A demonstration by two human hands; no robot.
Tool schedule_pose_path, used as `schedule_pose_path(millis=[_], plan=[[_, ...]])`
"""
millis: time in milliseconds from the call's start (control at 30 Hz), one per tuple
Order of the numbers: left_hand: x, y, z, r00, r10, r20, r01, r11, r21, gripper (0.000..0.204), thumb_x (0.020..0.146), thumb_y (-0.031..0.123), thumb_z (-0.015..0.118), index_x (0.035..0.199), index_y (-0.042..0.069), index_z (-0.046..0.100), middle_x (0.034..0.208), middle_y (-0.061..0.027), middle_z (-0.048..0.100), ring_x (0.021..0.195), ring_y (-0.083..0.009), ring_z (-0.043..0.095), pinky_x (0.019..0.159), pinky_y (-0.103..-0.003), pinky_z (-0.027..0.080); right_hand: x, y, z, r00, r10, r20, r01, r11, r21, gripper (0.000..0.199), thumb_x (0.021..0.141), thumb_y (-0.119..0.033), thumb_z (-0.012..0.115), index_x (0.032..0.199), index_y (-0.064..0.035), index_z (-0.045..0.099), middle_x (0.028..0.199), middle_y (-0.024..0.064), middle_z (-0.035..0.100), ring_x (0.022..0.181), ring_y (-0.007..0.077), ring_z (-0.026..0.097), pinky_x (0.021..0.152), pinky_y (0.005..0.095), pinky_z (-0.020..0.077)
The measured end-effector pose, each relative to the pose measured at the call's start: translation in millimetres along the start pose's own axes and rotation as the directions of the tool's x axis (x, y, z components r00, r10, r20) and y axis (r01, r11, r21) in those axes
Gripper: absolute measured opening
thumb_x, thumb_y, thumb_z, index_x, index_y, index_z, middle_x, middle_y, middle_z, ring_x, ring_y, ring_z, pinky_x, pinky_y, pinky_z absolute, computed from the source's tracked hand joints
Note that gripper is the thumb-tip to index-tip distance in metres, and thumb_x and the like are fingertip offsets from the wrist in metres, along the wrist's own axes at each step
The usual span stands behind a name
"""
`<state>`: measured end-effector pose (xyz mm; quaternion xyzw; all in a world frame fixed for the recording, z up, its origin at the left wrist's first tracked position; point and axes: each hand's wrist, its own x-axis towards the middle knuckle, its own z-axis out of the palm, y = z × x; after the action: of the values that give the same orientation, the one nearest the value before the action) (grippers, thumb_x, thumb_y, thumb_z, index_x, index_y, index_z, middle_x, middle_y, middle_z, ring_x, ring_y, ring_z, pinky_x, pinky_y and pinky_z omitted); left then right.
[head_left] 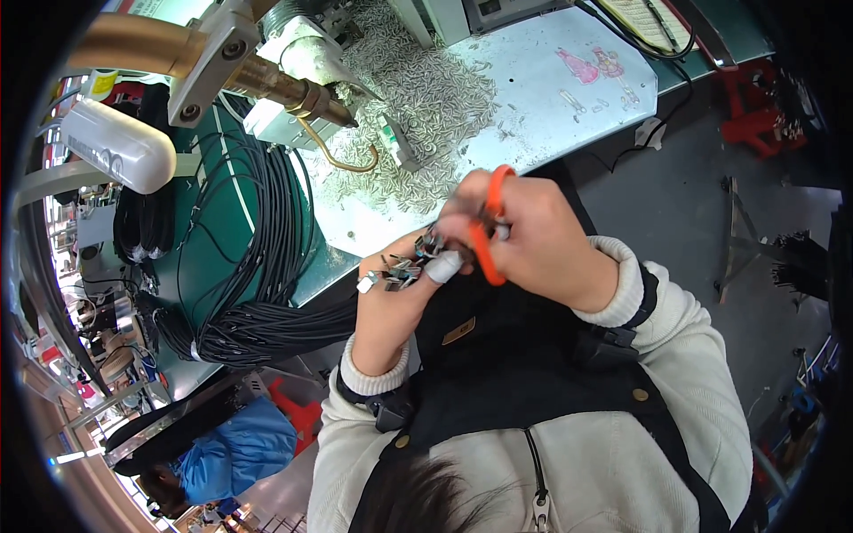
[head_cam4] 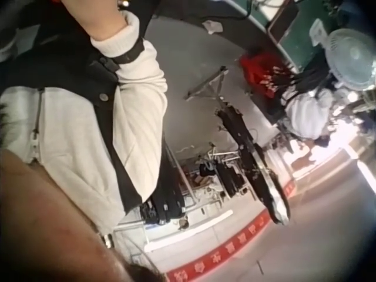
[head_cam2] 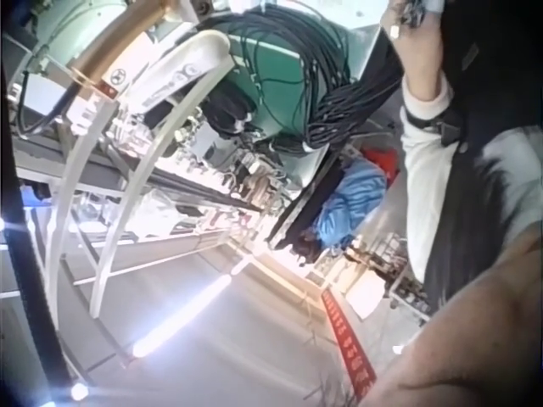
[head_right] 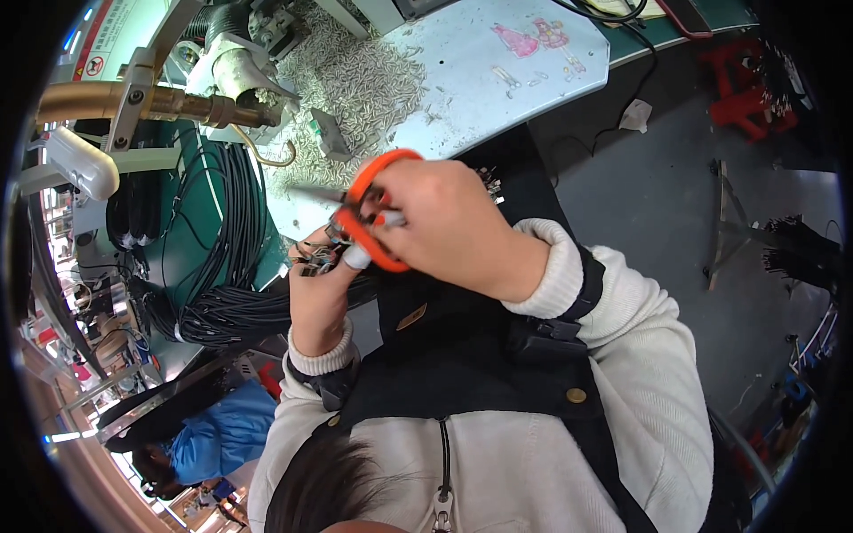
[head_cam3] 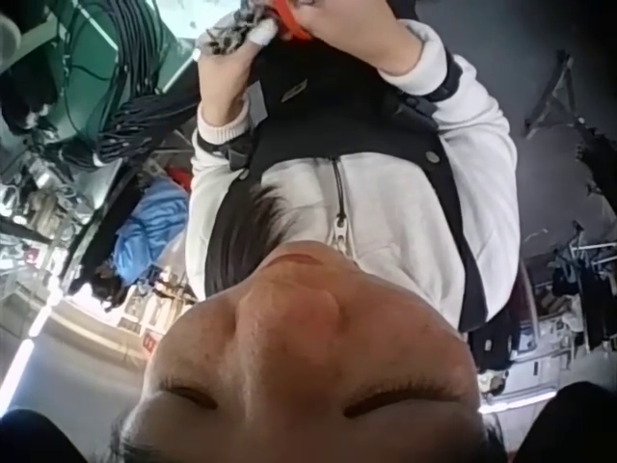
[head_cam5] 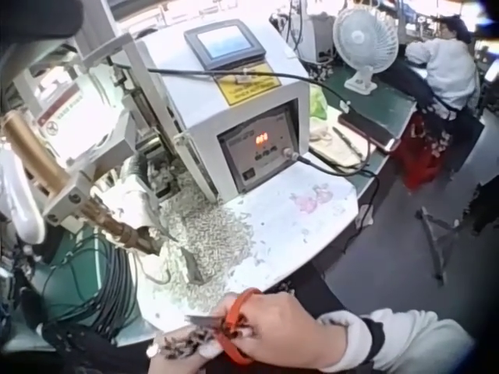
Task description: The person picks up a bundle of cables and uses shears to trim the ends of the individual wires one at a time near a machine. After trimming the tips of the wires, they set the bundle back down on the work surface.
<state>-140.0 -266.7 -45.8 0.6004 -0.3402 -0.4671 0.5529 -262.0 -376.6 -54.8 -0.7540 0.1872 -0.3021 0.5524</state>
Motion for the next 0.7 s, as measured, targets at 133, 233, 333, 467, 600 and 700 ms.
schedule_pose_path(millis=[133,233,333,467,600,700], plan=[[-0.3,-2.1,-4.3,0.994,-0.028,-0.103,0.0,0.965,-0.262,0.02,0.077,0.0,0.06,0.096,-0.002,0.056,0.075,-0.0081,0.058,0.062,-0.0127,0.054,0.058,-0.021,0.044,-2.2,7.7,1.8,0.995,-0.017,-0.103,0.008,0.996,-0.086,0.012,0.082,-0.011,0.058,0.081,0.0006,0.054,0.062,0.0026,0.055,0.052,0.0081,0.05,0.051,0.0205,0.0404],[-1.1,-5.7,-3.7,0.976,0.052,-0.213,-0.099,0.971,-0.219,0.016,0.077,0.001,0.06,0.092,-0.002,0.055,0.075,-0.0082,0.058,0.06,-0.0114,0.053,0.054,-0.02,0.041,4.1,-1.4,2.2,0.982,0.186,-0.02,-0.181,0.972,0.152,0.014,0.082,-0.014,0.057,0.08,-0.0004,0.054,0.062,0.0026,0.054,0.052,0.0073,0.049,0.049,0.0202,0.0387],[2.8,-12.0,-5.9,0.93,0.272,-0.247,-0.278,0.961,0.012,0.015,0.077,0.001,0.061,0.089,-0.001,0.054,0.075,-0.0081,0.057,0.058,-0.01,0.051,0.051,-0.019,0.038,15.7,-13.1,-8.9,0.885,0.398,0.243,-0.46,0.832,0.31,0.016,0.084,-0.017,0.056,0.08,-0.0012,0.054,0.061,0.0025,0.054,0.052,0.0066,0.048,0.049,0.0201,0.0374],[3.5,-10.9,-7.1,0.884,0.427,-0.191,-0.4,0.901,0.165,0.014,0.077,0.001,0.06,0.088,0.0,0.052,0.075,-0.0076,0.056,0.056,-0.0074,0.047,0.047,-0.017,0.032,18.8,-11.8,-7.0,0.699,0.474,0.536,-0.678,0.676,0.286,0.018,0.084,-0.02,0.054,0.079,-0.0033,0.055,0.061,0.0008,0.052,0.051,0.0057,0.046,0.047,0.02,0.0358],[0.4,1.5,-8.8,0.985,-0.012,-0.171,-0.06,0.911,-0.408,0.012,0.076,-0.001,0.06,0.086,0.001,0.053,0.075,-0.006,0.055,0.053,-0.0052,0.044,0.045,-0.016,0.028,12.6,1.9,2.1,0.98,0.054,0.191,-0.046,0.998,-0.043,0.009,0.078,-0.017,0.056,0.08,-0.008,0.058,0.059,-0.003,0.047,0.047,0.0052,0.043,0.044,0.019,0.0334],[-0.7,8.2,-11.7,0.99,-0.133,-0.052,0.084,0.838,-0.539,0.012,0.076,-0.001,0.06,0.086,0.001,0.055,0.073,-0.0037,0.054,0.051,-0.0039,0.042,0.044,-0.016,0.027,14.1,6.7,-2.2,0.781,-0.584,0.219,0.557,0.495,-0.667,0.012,0.072,-0.015,0.058,0.083,-0.0119,0.061,0.057,-0.0054,0.044,0.045,0.0055,0.04,0.043,0.0182,0.0318]])
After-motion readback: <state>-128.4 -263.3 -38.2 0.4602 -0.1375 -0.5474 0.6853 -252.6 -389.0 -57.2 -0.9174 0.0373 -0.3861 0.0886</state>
